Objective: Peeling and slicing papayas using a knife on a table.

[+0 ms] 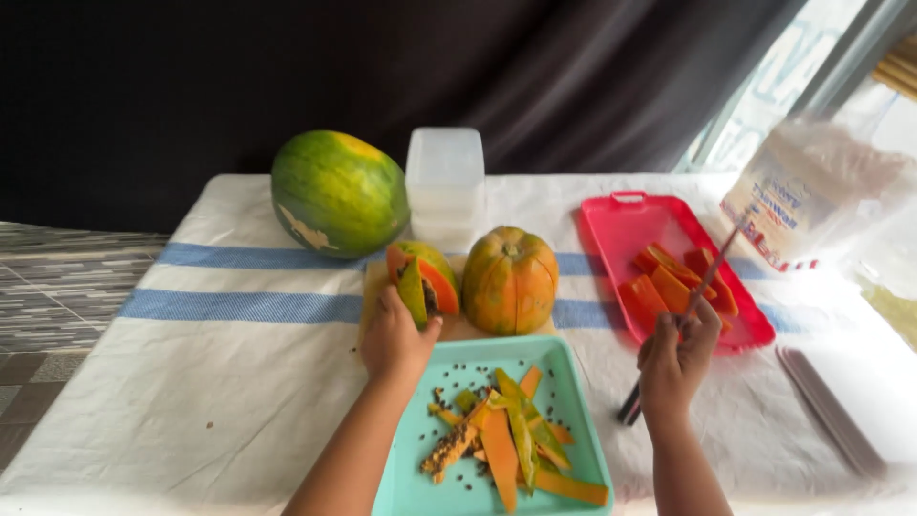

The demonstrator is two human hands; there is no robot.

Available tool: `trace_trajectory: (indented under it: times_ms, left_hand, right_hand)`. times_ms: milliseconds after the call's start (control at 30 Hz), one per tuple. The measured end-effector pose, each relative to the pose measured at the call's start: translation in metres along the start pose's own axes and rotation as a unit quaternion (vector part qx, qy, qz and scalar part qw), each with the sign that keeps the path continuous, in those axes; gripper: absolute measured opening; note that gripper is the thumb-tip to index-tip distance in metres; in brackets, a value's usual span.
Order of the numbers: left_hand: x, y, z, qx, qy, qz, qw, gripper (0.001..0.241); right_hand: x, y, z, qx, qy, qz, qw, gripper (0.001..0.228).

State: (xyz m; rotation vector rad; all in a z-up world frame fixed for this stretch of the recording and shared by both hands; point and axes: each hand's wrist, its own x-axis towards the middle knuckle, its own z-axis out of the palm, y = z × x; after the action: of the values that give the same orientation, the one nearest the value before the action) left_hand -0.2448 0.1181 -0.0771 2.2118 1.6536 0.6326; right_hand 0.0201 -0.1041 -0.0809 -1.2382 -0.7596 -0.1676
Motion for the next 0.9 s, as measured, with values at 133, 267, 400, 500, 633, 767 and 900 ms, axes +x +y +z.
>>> trace_trajectory:
  times_ms: [133, 267, 400, 500, 633, 767, 900]
  left_hand:
    - [-0.003, -0.007, 0.000, 0.024, 0.018, -0.032, 0.999, 0.086]
    - [0.007, -0.010, -0.007, 0.019, -0.060, -0.023, 0.998, 0.090]
    - [0.010, -0.017, -0.013, -0.040, -0.078, 0.033, 0.996, 0.094]
    - [-0.007, -0.016, -0.039, -0.098, -0.081, 0.070, 0.989, 0.069]
    - [-0.005, -0.030, -0.043, -0.172, -0.071, 0.084, 0.979, 0.064]
    - [-0.007, -0.044, -0.043, -0.312, -0.081, 0.038, 0.946, 0.065]
    - [-0.011, -0.049, -0.051, -0.458, -0.051, -0.060, 0.886, 0.062]
  right_hand:
    - [-0.007, -0.037, 0.009, -0.009, 0.013, 0.053, 0.998, 0.023]
    - [-0.006, -0.037, 0.012, -0.006, -0.013, 0.017, 1.000, 0.024]
    - [-0.011, -0.053, 0.015, -0.015, -0.021, -0.009, 1.000, 0.023]
    - [-0.016, -0.056, 0.015, -0.016, -0.034, -0.016, 0.999, 0.024]
    - [-0.019, -0.050, 0.012, -0.028, -0.035, -0.006, 0.999, 0.026]
    - [-0.021, -0.052, 0.012, -0.024, -0.037, -0.012, 0.999, 0.028]
    - [-0.022, -0.052, 0.013, -0.026, -0.039, -0.013, 0.999, 0.026]
